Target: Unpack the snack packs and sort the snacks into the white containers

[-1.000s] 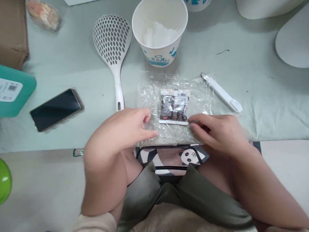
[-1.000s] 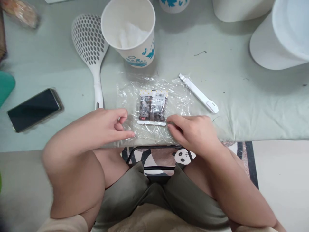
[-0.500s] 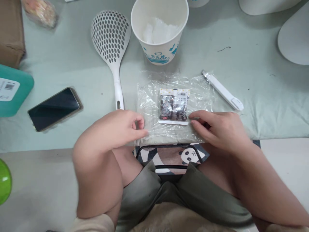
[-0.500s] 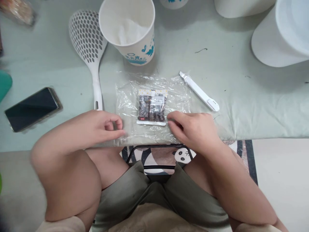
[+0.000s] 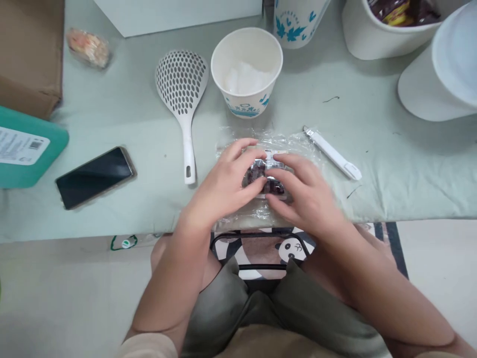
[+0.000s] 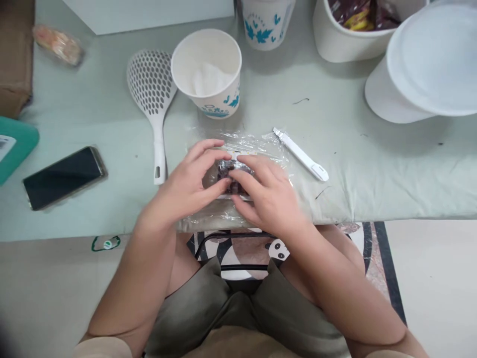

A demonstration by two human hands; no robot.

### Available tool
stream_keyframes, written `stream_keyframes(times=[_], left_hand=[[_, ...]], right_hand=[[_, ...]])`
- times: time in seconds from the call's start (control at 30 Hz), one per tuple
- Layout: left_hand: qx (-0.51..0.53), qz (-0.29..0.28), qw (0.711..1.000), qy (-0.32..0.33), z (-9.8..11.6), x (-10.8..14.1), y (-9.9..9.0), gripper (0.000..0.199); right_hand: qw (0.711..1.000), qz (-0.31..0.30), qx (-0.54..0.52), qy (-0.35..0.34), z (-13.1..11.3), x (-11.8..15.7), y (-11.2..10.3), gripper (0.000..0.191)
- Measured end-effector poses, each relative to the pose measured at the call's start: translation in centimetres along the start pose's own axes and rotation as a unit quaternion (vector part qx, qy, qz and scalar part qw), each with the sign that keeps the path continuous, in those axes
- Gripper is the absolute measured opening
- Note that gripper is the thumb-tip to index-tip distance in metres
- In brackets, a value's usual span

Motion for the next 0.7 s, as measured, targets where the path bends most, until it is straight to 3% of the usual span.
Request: stream_keyframes(times=[0.13, 0.27, 0.43, 0.7], left_hand=[[-0.009, -0.054, 0.997, -0.049, -1.1, 0.2, 0.6, 0.054], [0.005, -0.073, 0.996, -0.060, -1.5, 0.4, 0.6, 0.065], [0.015, -0.067, 0.996, -0.053, -1.4, 0.2, 0.4, 0.062], [0.068, -0.059, 0.995, -0.040, -1.0, 0.1, -0.1, 0.052]], right_hand=[[0.995, -0.085, 0.007, 0.052, 1.5, 0.4, 2.5, 0.047], [0.990, -0.121, 0.018, 0.073, 2.0, 0.7, 3.1, 0.063], [0.993, -0.094, -0.013, 0.075, 2.3, 0.6, 2.6, 0.068], [0.998, -0.020, -0.049, 0.040, 2.1, 0.3, 1.0, 0.057]])
Point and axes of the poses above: each hand's wrist, its own x-axis away from the middle knuckle, its own y-axis out of the palm, z = x × y, the point moved 9 cm from there along -x, towards the middle knuckle, and after that the axes turned 4 degrees about -x, right-handed, at the moved point
